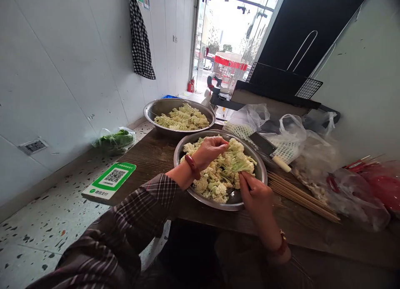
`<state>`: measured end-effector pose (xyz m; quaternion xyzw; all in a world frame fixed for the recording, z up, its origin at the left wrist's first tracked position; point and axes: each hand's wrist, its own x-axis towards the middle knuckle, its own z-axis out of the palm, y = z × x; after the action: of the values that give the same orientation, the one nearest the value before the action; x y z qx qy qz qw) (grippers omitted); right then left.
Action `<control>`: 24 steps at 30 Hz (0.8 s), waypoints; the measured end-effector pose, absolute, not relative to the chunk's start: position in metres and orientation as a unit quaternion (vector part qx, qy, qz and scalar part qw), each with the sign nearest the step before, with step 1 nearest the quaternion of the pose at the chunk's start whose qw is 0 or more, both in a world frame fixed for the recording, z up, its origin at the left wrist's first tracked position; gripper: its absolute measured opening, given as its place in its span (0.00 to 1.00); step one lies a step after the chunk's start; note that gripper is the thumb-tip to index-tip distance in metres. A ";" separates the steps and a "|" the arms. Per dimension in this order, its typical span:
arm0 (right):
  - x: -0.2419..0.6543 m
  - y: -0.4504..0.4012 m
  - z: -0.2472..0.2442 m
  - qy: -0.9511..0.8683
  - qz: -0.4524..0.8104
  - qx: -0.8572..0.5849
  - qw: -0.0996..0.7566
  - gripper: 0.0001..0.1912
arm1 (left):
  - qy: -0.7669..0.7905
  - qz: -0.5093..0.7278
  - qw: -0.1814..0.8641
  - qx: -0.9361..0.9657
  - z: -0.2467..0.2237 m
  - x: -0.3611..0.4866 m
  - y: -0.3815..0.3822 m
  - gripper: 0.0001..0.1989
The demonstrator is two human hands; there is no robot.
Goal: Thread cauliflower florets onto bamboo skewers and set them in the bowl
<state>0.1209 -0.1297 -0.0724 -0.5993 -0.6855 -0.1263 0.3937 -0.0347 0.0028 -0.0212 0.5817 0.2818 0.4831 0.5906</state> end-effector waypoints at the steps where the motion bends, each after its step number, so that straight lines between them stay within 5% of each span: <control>1: 0.121 -0.130 -0.072 -0.684 -0.126 -0.600 0.394 0.19 | 0.281 0.482 0.591 0.582 -0.021 -0.035 0.003 0.04; 11: 0.119 -0.129 -0.069 -0.672 -0.093 -0.609 0.411 0.19 | 0.267 0.479 0.604 0.579 -0.022 -0.033 0.002 0.05; 24: 0.117 -0.117 -0.049 -0.614 0.076 -0.613 0.491 0.18 | 0.197 0.430 0.708 0.525 0.005 -0.032 -0.013 0.21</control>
<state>0.1170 -0.1174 -0.0493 -0.6135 -0.6140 0.0761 0.4909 -0.0316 -0.0132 0.0054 0.5249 0.1973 0.4301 0.7075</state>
